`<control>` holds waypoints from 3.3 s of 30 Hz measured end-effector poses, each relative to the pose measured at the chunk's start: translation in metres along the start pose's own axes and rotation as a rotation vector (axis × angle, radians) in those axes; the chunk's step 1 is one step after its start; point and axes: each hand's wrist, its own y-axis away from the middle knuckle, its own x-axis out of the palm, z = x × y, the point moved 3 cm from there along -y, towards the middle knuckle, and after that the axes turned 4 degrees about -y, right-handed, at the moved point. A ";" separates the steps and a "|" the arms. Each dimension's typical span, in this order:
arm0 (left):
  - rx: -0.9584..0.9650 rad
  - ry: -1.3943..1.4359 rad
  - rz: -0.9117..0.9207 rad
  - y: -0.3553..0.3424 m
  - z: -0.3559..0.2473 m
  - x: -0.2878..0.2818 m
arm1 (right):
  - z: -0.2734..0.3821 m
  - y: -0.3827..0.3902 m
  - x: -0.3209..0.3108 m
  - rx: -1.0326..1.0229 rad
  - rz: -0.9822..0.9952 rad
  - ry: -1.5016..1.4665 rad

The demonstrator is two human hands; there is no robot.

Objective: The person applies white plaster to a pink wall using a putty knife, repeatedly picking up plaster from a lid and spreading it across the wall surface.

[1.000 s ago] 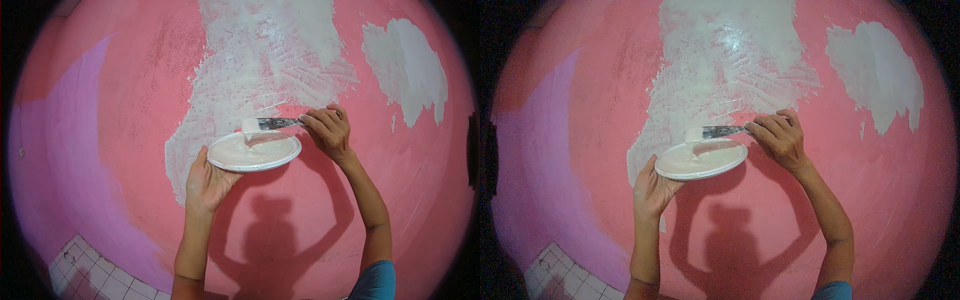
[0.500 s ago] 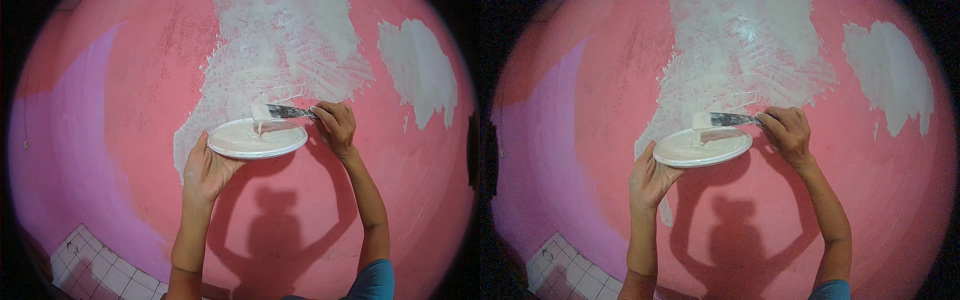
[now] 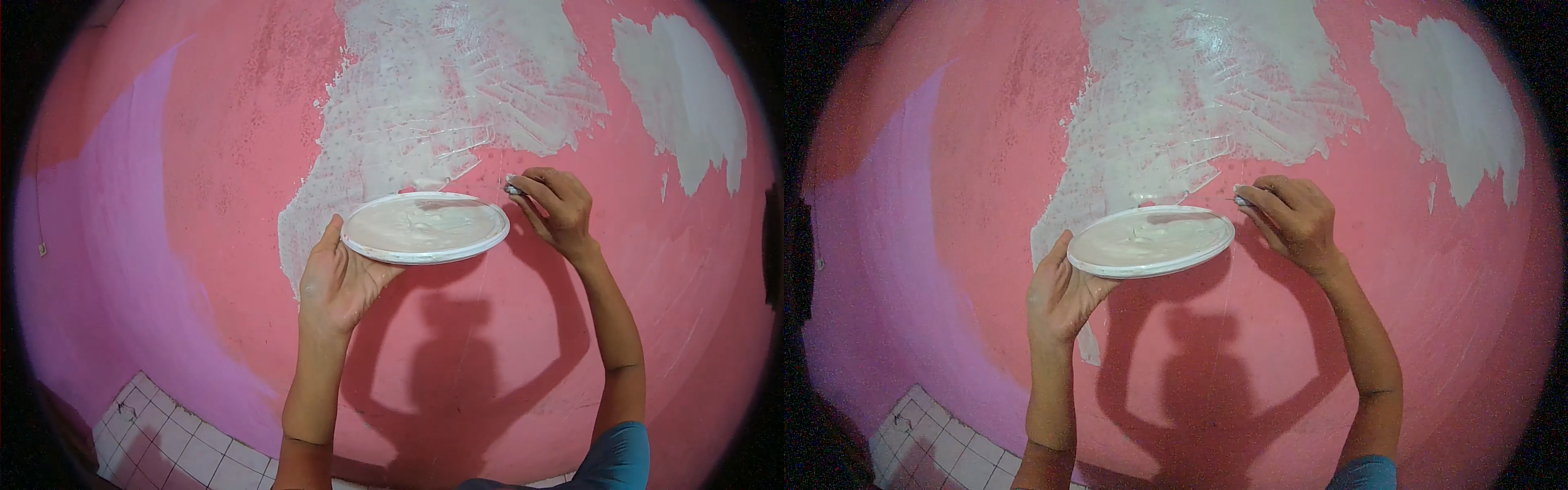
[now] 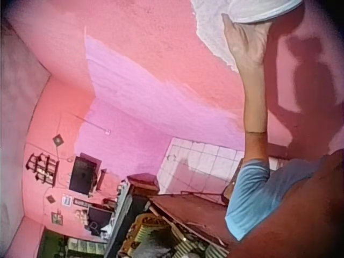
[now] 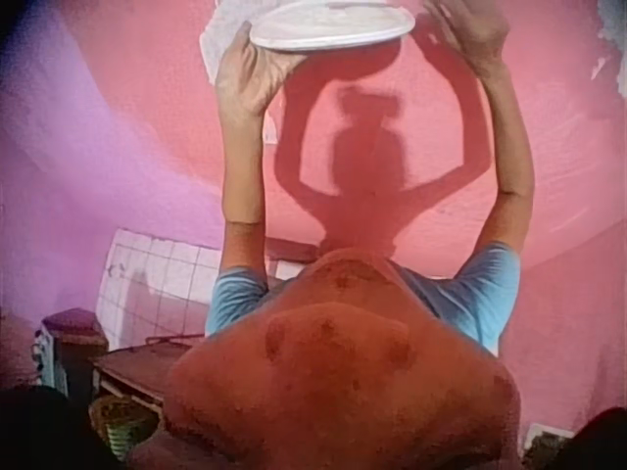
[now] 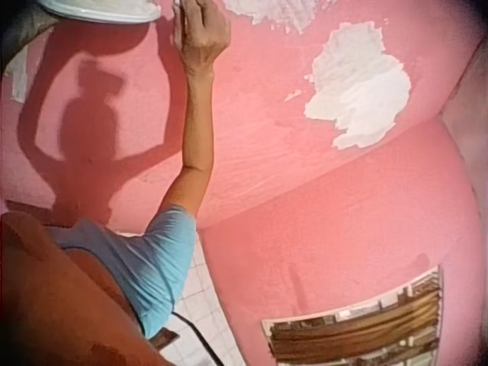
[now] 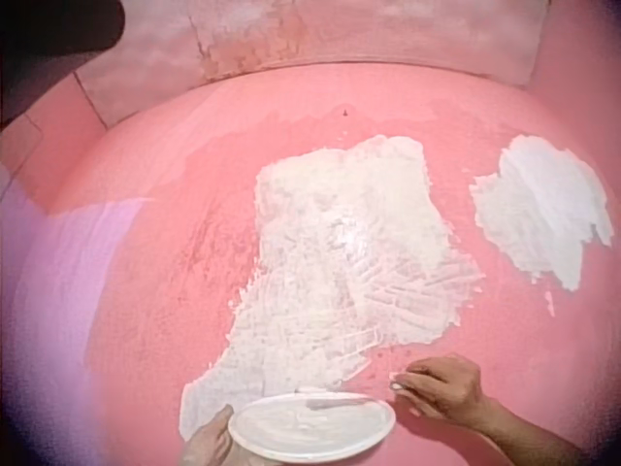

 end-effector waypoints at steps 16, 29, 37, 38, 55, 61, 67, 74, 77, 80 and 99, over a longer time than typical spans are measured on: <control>-0.084 0.035 0.014 0.031 0.033 -0.028 | 0.029 0.028 -0.024 0.021 0.356 -0.165; -0.038 -0.060 -0.048 0.048 0.042 -0.032 | 0.051 0.056 -0.019 0.334 0.099 -0.233; -0.042 -0.079 -0.061 0.043 0.048 -0.027 | 0.034 0.037 -0.031 0.194 -0.049 -0.175; -0.030 -0.041 -0.040 0.043 0.049 -0.029 | 0.033 0.037 -0.032 0.164 -0.054 -0.161; 0.060 -0.095 -0.122 0.020 0.023 -0.040 | -0.103 -0.111 0.047 0.428 -0.200 -0.045; -0.078 0.215 0.087 0.037 0.019 -0.060 | -0.080 -0.093 0.062 0.444 -0.048 0.062; -0.090 0.028 0.048 0.048 0.017 -0.075 | -0.032 -0.052 0.065 0.423 0.129 -0.037; -0.045 -0.073 -0.143 0.055 0.024 -0.056 | -0.078 -0.150 0.084 0.312 -0.070 0.267; -0.006 -0.177 -0.338 0.061 0.023 -0.060 | -0.083 -0.152 0.096 0.428 0.047 0.336; 0.002 -0.228 -0.358 0.065 0.024 -0.062 | -0.061 -0.107 0.099 0.450 0.061 0.354; -0.032 -0.179 -0.181 0.077 0.023 -0.095 | -0.044 -0.109 0.106 0.386 0.150 0.421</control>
